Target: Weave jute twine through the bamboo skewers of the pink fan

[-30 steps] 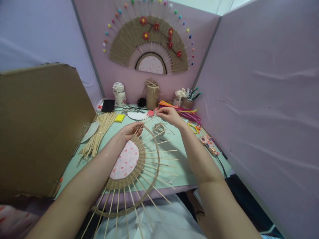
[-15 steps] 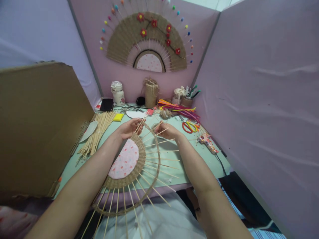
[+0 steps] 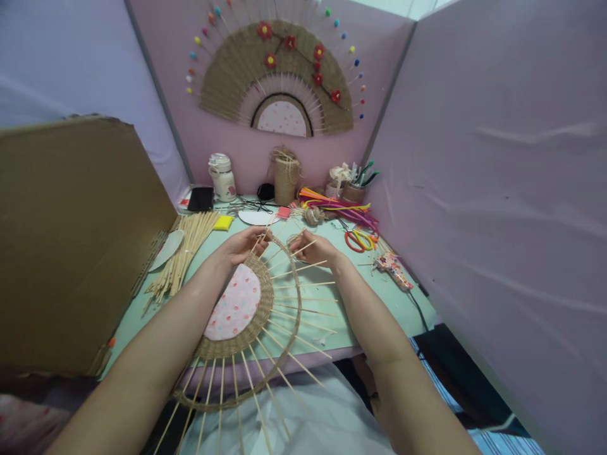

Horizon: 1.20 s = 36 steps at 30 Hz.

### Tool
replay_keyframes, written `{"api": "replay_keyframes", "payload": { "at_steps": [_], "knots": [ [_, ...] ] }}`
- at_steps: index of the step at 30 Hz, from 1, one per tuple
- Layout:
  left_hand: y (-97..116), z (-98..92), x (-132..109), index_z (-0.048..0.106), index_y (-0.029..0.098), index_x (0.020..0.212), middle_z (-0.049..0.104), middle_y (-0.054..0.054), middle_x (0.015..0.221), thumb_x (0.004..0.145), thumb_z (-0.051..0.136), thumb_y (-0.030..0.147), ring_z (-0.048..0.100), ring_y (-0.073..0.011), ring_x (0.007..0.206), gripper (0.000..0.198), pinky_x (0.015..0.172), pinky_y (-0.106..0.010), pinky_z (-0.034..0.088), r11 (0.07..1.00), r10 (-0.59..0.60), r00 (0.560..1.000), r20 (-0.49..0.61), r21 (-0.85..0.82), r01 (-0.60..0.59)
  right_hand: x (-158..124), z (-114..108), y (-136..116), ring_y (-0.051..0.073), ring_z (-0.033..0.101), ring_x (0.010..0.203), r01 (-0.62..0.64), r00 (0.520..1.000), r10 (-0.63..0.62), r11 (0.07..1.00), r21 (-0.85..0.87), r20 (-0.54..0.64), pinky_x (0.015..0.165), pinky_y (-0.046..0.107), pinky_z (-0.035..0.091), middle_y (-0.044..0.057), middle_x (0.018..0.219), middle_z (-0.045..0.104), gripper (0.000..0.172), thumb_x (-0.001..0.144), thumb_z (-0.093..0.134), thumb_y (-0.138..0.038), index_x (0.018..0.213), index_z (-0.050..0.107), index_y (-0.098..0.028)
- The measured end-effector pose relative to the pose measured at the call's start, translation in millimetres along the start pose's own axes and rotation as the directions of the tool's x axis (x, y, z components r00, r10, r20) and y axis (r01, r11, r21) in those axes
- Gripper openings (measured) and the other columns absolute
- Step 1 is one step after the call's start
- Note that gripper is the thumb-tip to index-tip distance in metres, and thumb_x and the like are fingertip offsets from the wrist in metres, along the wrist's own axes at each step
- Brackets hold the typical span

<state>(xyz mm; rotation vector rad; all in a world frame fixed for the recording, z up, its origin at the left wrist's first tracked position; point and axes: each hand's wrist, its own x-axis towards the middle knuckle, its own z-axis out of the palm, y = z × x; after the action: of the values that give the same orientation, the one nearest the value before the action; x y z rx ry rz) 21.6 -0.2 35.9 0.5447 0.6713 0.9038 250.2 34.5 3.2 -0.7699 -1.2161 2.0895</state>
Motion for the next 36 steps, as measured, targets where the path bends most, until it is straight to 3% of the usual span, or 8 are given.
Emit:
{"api": "replay_keyframes", "payload": {
  "at_steps": [5,11,15,18,20,25,31,36],
  "knots": [
    [0.4,-1.0,-4.3,0.065,0.006,0.091,0.06,-0.006,0.07,0.087,0.051,0.016,0.036,0.0006,0.039,0.019,0.03,-0.007,0.029,0.994,-0.085,0.987,0.139,0.078,0.075,-3.2,-1.7,-1.7,0.012,0.05,0.055,-0.019,1.0,0.019,1.0,-0.009,-0.005,0.054,0.023,0.04,0.007,0.068,0.066,0.043,0.087,0.048,-0.046,0.071,0.069,-0.012],
    [-1.9,-12.8,-4.0,0.065,0.009,0.104,0.066,-0.015,0.108,0.078,0.06,0.006,0.039,0.0018,0.043,0.027,0.036,-0.009,0.033,0.978,0.058,0.975,0.215,0.186,-0.099,-4.8,0.8,-4.0,0.012,0.052,0.058,-0.051,0.998,0.053,0.997,-0.054,0.026,0.059,0.024,0.042,0.006,0.063,0.062,0.042,0.088,0.046,-0.042,0.072,0.068,-0.011],
    [-4.8,-15.4,-4.5,0.066,0.013,0.101,0.066,-0.014,0.112,0.073,0.066,0.009,0.062,-0.0099,0.068,0.029,0.063,-0.023,0.052,0.964,0.139,0.974,0.18,0.202,-0.175,-9.4,4.4,-7.1,0.01,0.05,0.058,0.03,0.999,-0.026,0.993,-0.114,0.032,0.058,0.023,0.04,0.004,0.062,0.06,0.039,0.086,0.049,-0.044,0.076,0.068,-0.011],
    [-5.6,-13.6,-7.8,0.065,0.015,0.104,0.064,-0.014,0.117,0.07,0.067,0.011,0.064,-0.0206,0.093,0.034,0.077,-0.033,0.052,0.96,0.136,0.963,0.232,0.209,-0.186,-13.9,6.4,-9.7,0.01,0.049,0.058,0.113,0.993,-0.116,0.98,-0.164,-0.009,0.058,0.023,0.039,0.003,0.061,0.058,0.037,0.082,0.056,-0.046,0.076,0.068,-0.011],
    [-5.2,-11.9,-10.4,0.062,0.018,0.111,0.061,-0.015,0.121,0.07,0.068,0.011,0.064,-0.0197,0.092,0.043,0.069,-0.027,0.051,0.953,0.133,0.949,0.286,0.225,-0.201,-16.7,6.4,-11.4,0.011,0.049,0.058,0.167,0.984,-0.176,0.967,-0.191,-0.031,0.059,0.024,0.039,0.003,0.061,0.058,0.036,0.079,0.06,-0.047,0.073,0.068,-0.012],
    [-4.2,-9.1,-11.6,0.056,0.024,0.121,0.056,-0.016,0.128,0.062,0.071,0.007,0.054,-0.0057,0.062,0.064,0.047,-0.014,0.036,0.957,0.153,0.931,0.332,0.185,-0.223,-23.1,-0.5,-16.1,0.01,0.049,0.056,0.204,0.976,-0.217,0.949,-0.241,-0.028,0.058,0.024,0.038,0.002,0.057,0.057,0.041,0.076,0.061,-0.051,0.071,0.068,-0.011],
    [-6.7,-10.2,-7.4,0.058,0.024,0.116,0.059,-0.016,0.124,0.061,0.069,0.003,0.047,-0.0023,0.054,0.06,0.043,-0.011,0.031,0.963,0.157,0.942,0.298,0.165,-0.213,-28.6,-7.0,-23.4,0.009,0.045,0.052,0.242,0.966,-0.256,0.931,-0.272,-0.017,0.053,0.024,0.036,0.0,0.054,0.052,0.037,0.071,0.067,-0.05,0.07,0.067,-0.013],
    [-6.5,-11.1,-7.1,0.059,0.022,0.114,0.061,-0.016,0.12,0.062,0.069,0.002,0.048,-0.0029,0.056,0.056,0.044,-0.011,0.032,0.959,0.159,0.941,0.299,0.18,-0.219,-30.0,3.4,-36.1,0.008,0.046,0.055,0.371,0.911,-0.406,0.882,-0.291,-0.07,0.056,0.024,0.039,-0.001,0.06,0.053,0.026,0.069,0.071,-0.041,0.075,0.065,-0.017]
  ]
}}
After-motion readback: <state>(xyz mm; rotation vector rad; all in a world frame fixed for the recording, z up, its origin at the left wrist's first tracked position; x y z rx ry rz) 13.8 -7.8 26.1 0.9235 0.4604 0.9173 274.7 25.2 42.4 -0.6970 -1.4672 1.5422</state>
